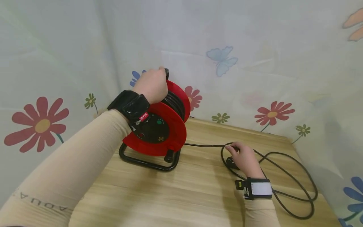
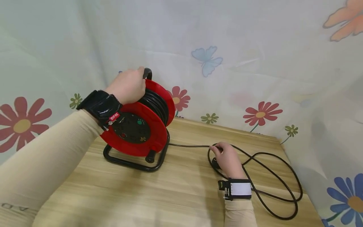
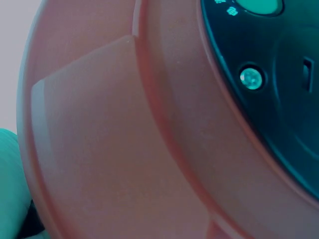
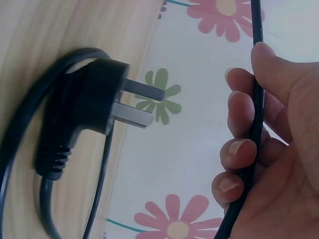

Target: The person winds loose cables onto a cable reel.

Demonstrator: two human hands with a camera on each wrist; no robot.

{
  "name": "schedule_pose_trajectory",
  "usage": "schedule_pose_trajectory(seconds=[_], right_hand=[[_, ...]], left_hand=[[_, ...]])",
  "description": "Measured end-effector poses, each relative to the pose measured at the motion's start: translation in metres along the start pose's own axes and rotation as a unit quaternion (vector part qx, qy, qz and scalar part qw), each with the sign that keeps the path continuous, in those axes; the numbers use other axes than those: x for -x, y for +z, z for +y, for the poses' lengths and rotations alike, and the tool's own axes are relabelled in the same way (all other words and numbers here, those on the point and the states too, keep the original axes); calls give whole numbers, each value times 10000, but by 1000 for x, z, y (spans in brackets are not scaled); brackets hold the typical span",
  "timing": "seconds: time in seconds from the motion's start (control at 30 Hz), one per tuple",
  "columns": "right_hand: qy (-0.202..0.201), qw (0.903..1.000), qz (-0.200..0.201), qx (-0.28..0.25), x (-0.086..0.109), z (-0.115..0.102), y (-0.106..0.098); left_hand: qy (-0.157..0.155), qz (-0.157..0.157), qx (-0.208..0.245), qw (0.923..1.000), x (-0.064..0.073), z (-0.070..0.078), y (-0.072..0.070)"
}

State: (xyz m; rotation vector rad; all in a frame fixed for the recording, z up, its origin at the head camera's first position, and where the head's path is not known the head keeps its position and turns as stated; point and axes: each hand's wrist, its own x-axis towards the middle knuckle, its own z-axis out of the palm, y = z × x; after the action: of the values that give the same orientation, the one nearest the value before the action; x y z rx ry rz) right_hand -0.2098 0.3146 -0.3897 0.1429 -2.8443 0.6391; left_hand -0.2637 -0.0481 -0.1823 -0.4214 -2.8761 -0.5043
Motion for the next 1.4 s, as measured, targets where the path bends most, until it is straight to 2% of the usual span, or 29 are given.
schedule_pose_trajectory(seconds=[0.17,0.33,0.4,0.47,0.53,0.63,0.7,0.73,0.77,0.83,0.93,1.0,1.07,1.13,1.2,1.27,1.3,1.4], right_hand=[[-84,9999,-48,-29,-3,-3,-4],[-243,9996,-162,25,-8,-2,0],[-285,9993,-245,67,-7,-1,3],[-305,9991,-295,96,-6,0,5],[-327,9990,-297,118,-5,0,6],[-353,9989,-246,188,-3,2,8],[-340,9988,-256,228,-2,3,8],[-333,9988,-267,246,-2,3,8],[-330,9987,-285,260,-1,4,8],[-321,9986,-321,285,-1,5,8],[-327,9985,-318,290,-2,5,6],[-332,9986,-308,289,-3,5,6],[-325,9987,-289,279,-3,5,5],[-290,9987,-281,294,-3,5,4],[-242,9988,-278,309,-2,5,4],[-193,9989,-299,318,-1,4,4],[-182,9988,-311,320,0,4,4],[-177,9987,-341,338,2,3,5]], left_hand=[[15,107,20,9999,1,0,-4],[51,239,403,9989,7,-7,-1],[225,465,556,9971,16,-12,2],[513,872,665,9926,29,-17,6],[900,1476,804,9817,45,-22,10],[1468,2398,1284,9510,70,-28,21],[1807,2733,1681,9297,85,-32,32],[1864,2723,1895,9248,92,-34,39],[1824,2583,2127,9245,99,-36,47],[1546,1994,2626,9313,112,-39,67],[649,743,3040,9476,125,-44,103],[94,-14,3068,9517,129,-46,127],[-311,-610,2972,9524,130,-47,146],[-602,-1105,3097,9425,130,-46,160],[-842,-1466,3374,9261,129,-44,171],[-1015,-1753,3771,9038,127,-42,179],[-1096,-1870,4005,8903,127,-40,182],[-1216,-2053,4626,8539,125,-36,187]])
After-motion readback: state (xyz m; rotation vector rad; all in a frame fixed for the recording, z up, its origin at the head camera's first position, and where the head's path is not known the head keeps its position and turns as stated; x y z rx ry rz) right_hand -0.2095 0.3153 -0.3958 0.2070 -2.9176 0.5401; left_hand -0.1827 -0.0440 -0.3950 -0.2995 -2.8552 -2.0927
